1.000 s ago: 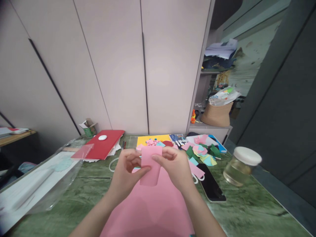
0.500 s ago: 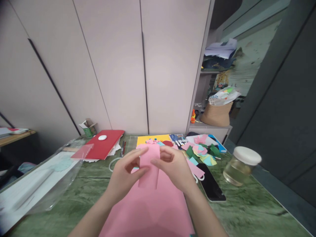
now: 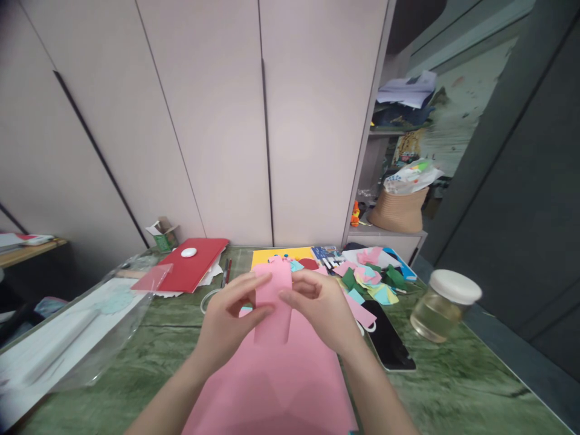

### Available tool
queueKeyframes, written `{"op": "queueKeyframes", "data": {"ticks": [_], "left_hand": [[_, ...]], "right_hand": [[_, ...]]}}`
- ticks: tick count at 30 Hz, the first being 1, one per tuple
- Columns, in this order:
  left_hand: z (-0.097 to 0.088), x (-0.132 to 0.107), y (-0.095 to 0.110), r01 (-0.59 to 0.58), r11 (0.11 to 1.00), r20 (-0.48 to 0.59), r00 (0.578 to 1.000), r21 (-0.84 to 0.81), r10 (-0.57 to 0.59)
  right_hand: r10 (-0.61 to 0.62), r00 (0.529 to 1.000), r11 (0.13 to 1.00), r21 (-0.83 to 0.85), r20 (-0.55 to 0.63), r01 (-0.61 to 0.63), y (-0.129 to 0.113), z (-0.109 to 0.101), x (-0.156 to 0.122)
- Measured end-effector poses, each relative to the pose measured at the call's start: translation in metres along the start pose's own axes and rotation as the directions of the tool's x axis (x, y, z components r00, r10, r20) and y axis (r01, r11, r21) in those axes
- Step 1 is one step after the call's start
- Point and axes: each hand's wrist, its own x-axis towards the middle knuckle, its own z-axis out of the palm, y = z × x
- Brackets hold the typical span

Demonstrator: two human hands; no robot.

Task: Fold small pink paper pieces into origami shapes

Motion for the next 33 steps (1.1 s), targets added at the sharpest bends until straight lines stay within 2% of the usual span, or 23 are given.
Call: {"op": "queueKeyframes", "data": {"ticks": [4,11,14,18,24,33], "left_hand": [[0.0021,0.0000,0.0040,-0.041,0.999,0.032,0.999,0.027,0.040],[0.0023,-0.0009,0.0054,-0.079,0.996,0.032,0.997,0.051,0.077],[0.0018,-0.0016,0.0057,-0.068,0.996,0.043,0.997,0.066,0.065],[0.0017,-0.0035,0.0065,-0.032,0.997,0.074,0.997,0.072,0.027],[0.0019,-0.0047,0.0051,-0.046,0.998,0.090,0.995,0.046,0.042],[0.0012,-0.0049,0.0057,-0.052,0.998,0.108,0.993,0.024,0.049]], "right_hand": [[-0.004,0.997,0.997,0.079,-0.073,0.009,0.0009,0.0005,-0.0016],[0.001,0.999,0.993,0.118,-0.054,0.005,-0.0003,0.0001,-0.0023],[0.011,0.998,0.994,0.108,-0.060,-0.005,0.0004,-0.0004,-0.0026],[0.020,0.991,0.997,0.080,-0.133,-0.010,0.0021,-0.0002,-0.0041],[0.003,0.987,0.997,0.071,-0.162,0.009,0.0017,-0.0002,-0.0042],[-0.082,0.972,0.996,0.022,-0.219,0.089,0.0005,-0.0001,-0.0035]]}}
